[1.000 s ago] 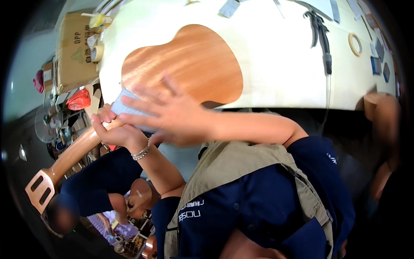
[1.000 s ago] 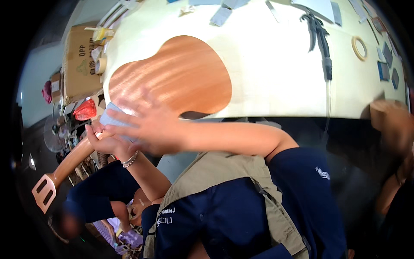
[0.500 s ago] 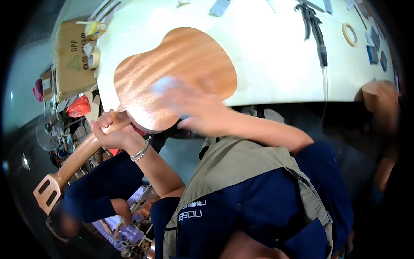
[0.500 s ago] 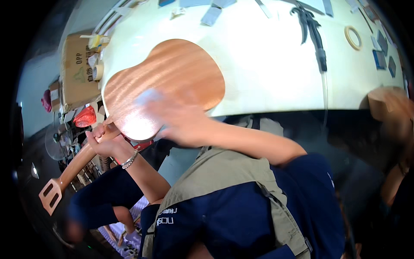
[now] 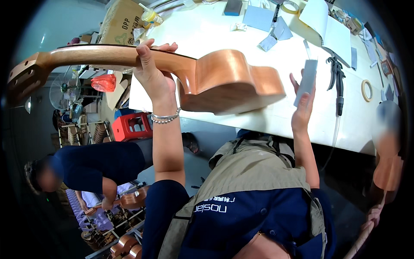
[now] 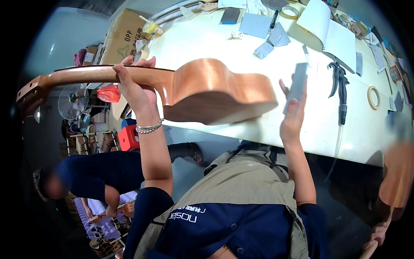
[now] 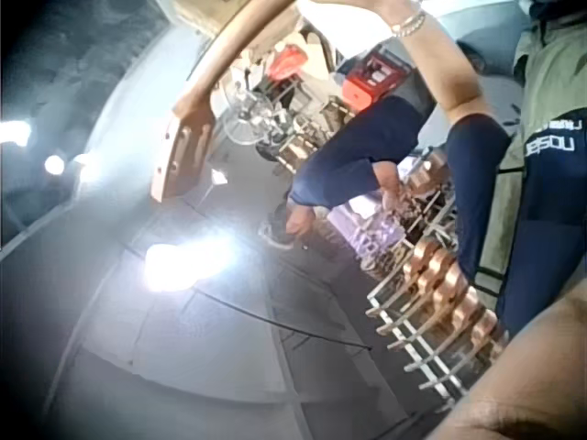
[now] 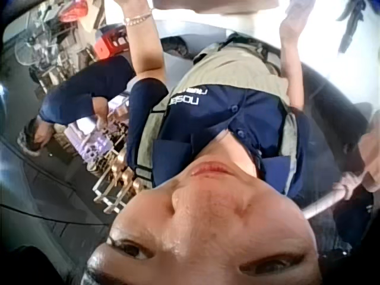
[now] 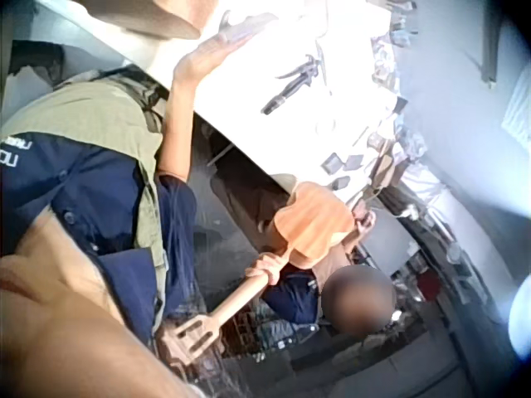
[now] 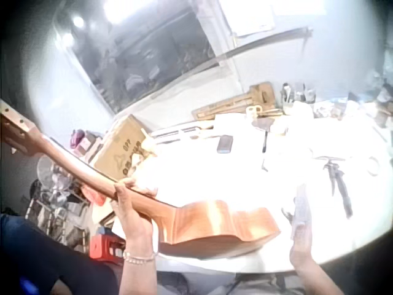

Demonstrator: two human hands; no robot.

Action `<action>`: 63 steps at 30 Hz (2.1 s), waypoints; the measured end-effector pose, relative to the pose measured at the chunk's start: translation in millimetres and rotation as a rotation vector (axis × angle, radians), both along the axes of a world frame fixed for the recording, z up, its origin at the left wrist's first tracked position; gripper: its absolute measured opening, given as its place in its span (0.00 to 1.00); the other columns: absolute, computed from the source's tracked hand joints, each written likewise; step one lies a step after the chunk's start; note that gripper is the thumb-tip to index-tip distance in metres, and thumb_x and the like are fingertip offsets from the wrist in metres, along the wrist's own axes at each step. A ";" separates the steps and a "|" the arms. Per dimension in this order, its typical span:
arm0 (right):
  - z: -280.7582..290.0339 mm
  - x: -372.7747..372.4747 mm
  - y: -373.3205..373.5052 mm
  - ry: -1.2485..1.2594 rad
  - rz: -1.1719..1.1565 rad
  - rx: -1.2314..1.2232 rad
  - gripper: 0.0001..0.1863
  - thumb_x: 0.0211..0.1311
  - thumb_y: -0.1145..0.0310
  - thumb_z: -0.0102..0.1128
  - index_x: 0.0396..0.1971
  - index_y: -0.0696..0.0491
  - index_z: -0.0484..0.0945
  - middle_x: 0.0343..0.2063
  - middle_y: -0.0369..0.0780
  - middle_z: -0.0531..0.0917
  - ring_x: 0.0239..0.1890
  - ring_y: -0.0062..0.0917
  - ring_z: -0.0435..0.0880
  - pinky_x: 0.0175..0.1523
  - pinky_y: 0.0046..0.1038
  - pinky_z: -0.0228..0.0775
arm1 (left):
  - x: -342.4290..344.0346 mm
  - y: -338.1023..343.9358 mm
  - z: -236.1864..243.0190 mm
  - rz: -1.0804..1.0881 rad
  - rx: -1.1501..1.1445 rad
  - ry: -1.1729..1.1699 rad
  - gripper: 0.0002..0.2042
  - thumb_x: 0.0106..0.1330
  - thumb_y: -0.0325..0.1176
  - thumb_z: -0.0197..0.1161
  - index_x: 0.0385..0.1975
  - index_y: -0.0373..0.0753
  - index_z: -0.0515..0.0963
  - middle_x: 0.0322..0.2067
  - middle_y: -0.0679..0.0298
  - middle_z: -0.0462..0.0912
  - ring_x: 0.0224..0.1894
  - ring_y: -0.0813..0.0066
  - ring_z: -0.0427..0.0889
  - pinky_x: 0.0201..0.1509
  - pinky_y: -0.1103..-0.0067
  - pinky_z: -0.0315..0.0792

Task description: The person takes a ukulele from a rack and uses a sanding block to smooth the front, back, sides, and neck. They kemudian use a blow gun to clean off dust before returning the instrument to a hanging rack.

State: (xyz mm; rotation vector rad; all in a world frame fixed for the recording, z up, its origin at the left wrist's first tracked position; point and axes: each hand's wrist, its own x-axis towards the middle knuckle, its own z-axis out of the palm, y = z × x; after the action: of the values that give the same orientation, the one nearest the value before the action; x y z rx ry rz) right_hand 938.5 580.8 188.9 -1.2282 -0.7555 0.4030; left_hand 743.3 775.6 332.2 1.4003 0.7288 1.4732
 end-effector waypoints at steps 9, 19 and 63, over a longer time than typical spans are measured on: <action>1.5 -46.1 36.0 -0.195 0.119 -0.242 0.29 0.68 0.60 0.38 0.66 0.52 0.46 0.56 0.49 0.65 0.51 0.37 0.74 0.48 0.29 0.69 | -19.0 19.7 -11.3 -0.160 -0.143 0.384 0.21 0.71 0.50 0.36 0.44 0.34 0.59 0.35 0.49 0.77 0.39 0.55 0.81 0.43 0.69 0.77; 10.9 -23.6 81.7 -0.318 0.130 -0.391 0.29 0.68 0.52 0.35 0.64 0.51 0.54 0.55 0.48 0.67 0.51 0.40 0.72 0.53 0.31 0.65 | -17.0 75.5 -34.3 0.017 -0.028 0.681 0.26 0.57 0.40 0.64 0.44 0.25 0.61 0.37 0.53 0.73 0.39 0.73 0.76 0.38 0.84 0.72; -80.2 104.8 58.0 -0.332 0.055 -0.803 0.14 0.55 0.59 0.57 0.39 0.48 0.80 0.38 0.40 0.78 0.43 0.33 0.73 0.49 0.34 0.60 | 32.6 75.3 -35.5 -0.768 -0.290 0.401 0.39 0.55 0.22 0.57 0.64 0.33 0.42 0.50 0.52 0.67 0.58 0.49 0.67 0.58 0.69 0.67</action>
State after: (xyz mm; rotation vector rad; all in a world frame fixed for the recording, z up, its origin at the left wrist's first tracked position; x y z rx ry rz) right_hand 1043.3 638.9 108.6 -2.0650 -0.9490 0.5841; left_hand 775.9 850.9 296.7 1.5198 0.5193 0.4798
